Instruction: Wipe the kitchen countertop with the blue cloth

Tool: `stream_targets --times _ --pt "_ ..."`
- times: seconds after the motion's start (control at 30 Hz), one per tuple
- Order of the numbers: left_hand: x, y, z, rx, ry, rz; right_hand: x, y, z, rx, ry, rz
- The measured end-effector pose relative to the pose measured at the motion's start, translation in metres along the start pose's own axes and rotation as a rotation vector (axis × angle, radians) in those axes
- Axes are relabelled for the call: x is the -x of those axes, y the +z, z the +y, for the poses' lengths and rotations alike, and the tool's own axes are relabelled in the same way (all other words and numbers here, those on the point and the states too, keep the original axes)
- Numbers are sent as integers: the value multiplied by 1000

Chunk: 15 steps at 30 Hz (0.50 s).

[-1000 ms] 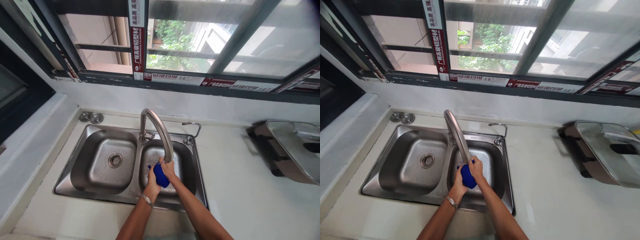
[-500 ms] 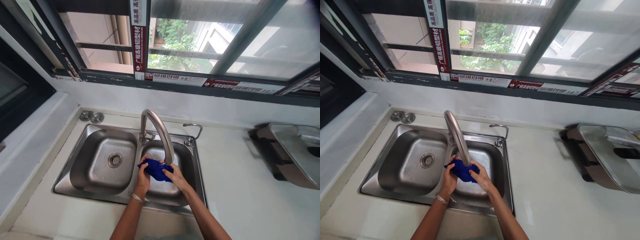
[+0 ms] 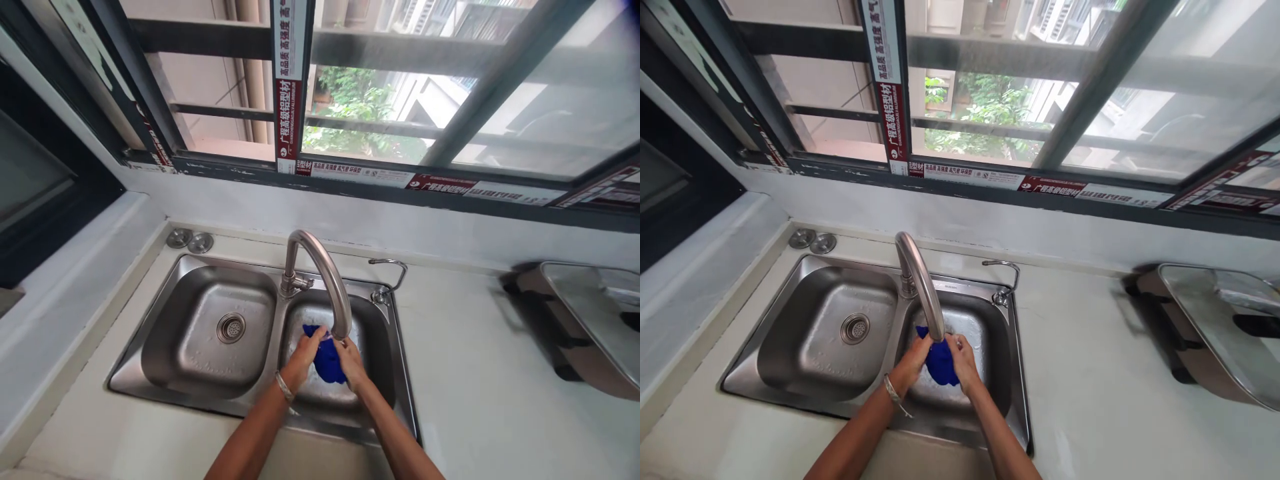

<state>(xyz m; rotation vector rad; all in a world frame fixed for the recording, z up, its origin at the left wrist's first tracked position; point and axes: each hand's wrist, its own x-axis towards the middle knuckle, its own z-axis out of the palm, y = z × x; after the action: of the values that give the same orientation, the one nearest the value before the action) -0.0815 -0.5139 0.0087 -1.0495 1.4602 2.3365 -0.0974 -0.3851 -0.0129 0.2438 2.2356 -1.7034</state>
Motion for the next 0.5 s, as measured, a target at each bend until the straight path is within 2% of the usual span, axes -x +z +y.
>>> stream_targets --times 0.07,0.13,0.2,0.27,0.33,0.4,0.5 --pt "-8 -9 24 -154 145 3 10 -14 -2 -151 147 -122" --pt "-16 -16 45 -250 262 39 22 -27 -4 -364 361 -228" --pt "-23 -18 62 -463 396 57 34 -36 -3 -514 522 -255" --pt "-26 -12 76 -828 527 80 43 -41 0 -517 560 -227" --pt "-28 -1 89 -1175 593 155 49 -42 6 -478 564 -214" --pt "-30 8 100 -1309 587 234 53 -41 15 -449 577 -205" --pt "-34 13 112 -1317 574 251 56 -41 27 -413 581 -186"
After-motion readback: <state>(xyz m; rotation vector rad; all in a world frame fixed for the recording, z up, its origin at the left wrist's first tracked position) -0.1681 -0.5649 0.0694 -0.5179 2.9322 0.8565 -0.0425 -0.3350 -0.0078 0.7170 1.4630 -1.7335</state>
